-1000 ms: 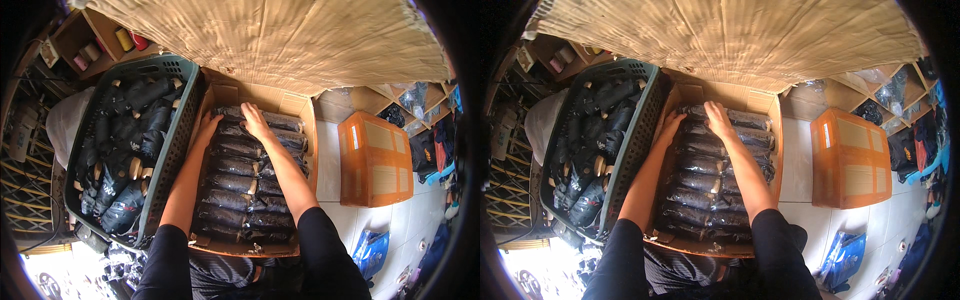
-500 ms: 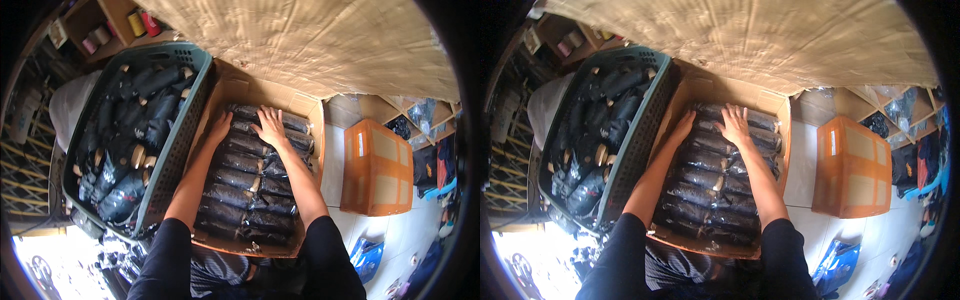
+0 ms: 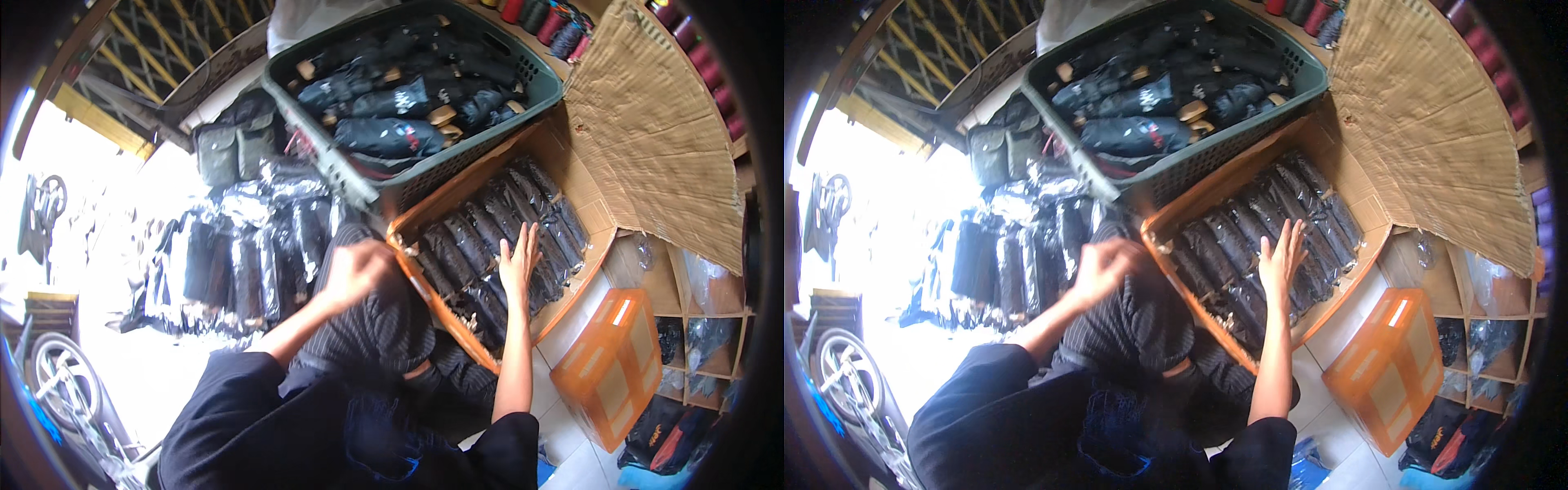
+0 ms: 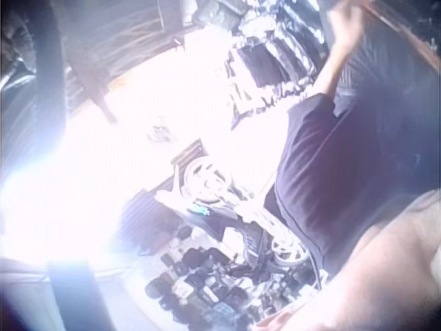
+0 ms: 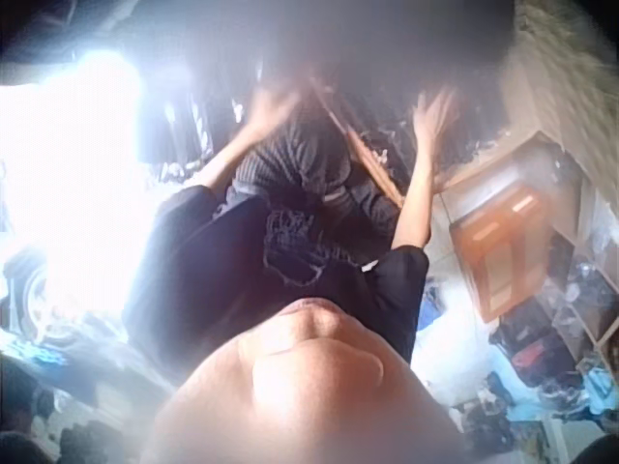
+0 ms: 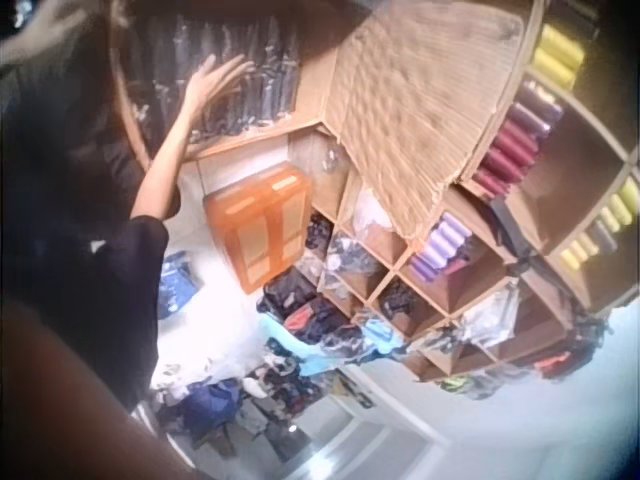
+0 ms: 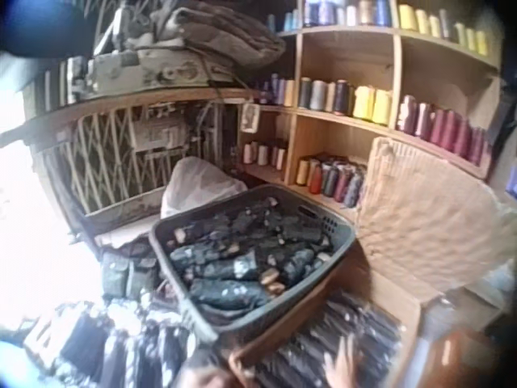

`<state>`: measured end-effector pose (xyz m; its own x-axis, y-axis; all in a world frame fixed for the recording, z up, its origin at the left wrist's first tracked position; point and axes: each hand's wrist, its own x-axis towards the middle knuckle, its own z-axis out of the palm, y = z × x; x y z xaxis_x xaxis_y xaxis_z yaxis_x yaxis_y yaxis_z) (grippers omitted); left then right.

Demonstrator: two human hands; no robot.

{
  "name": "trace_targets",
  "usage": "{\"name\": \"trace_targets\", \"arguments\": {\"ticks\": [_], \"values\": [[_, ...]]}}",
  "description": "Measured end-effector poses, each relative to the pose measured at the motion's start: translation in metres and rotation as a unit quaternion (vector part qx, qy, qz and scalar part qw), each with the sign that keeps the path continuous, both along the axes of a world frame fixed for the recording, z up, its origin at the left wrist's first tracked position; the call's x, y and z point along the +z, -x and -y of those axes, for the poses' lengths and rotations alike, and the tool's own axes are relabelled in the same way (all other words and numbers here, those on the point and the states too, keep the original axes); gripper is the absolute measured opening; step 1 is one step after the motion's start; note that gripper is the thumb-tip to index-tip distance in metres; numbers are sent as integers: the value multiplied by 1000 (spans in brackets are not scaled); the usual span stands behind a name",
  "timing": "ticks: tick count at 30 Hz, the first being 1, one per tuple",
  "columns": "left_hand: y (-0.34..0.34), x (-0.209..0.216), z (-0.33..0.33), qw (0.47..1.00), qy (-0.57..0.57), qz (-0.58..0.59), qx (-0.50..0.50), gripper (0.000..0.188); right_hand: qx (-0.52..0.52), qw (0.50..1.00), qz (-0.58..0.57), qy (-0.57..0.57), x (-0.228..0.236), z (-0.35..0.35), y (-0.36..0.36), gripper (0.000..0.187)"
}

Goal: The person is organizing wrapped items into a cardboard box. They pick up each item from a pile and place it neatly into the box, arranging them in rows.

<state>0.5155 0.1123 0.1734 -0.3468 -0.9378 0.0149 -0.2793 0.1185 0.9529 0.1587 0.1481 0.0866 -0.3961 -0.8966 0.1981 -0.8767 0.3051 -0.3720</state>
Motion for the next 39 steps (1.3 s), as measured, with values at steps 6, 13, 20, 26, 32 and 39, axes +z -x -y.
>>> {"name": "trace_targets", "arguments": {"ticks": [6, 13, 20, 26, 32, 39], "values": [[-118, -103, 54, 897, 119, 386, 178, 66, 86, 985, 116, 94, 33, -51, -82, 60], [-110, -135, 89, 886, -20, 409, 216, 104, 135, 969, 169, 122, 85, -87, -161, 56], [-129, -56, 57, 963, -29, 235, 133, 65, 137, 937, 268, 180, 104, -125, -187, 48], [-71, 58, -26, 995, -90, 33, 18, 71, 138, 813, 564, 49, 102, -125, -213, 44], [13, 37, -15, 976, 37, -19, -216, 67, 22, 651, 753, 90, 105, -91, -203, 28], [49, 21, 51, 986, 20, -4, -163, 39, -53, 672, 732, 99, 52, -2, -123, 24]]}}
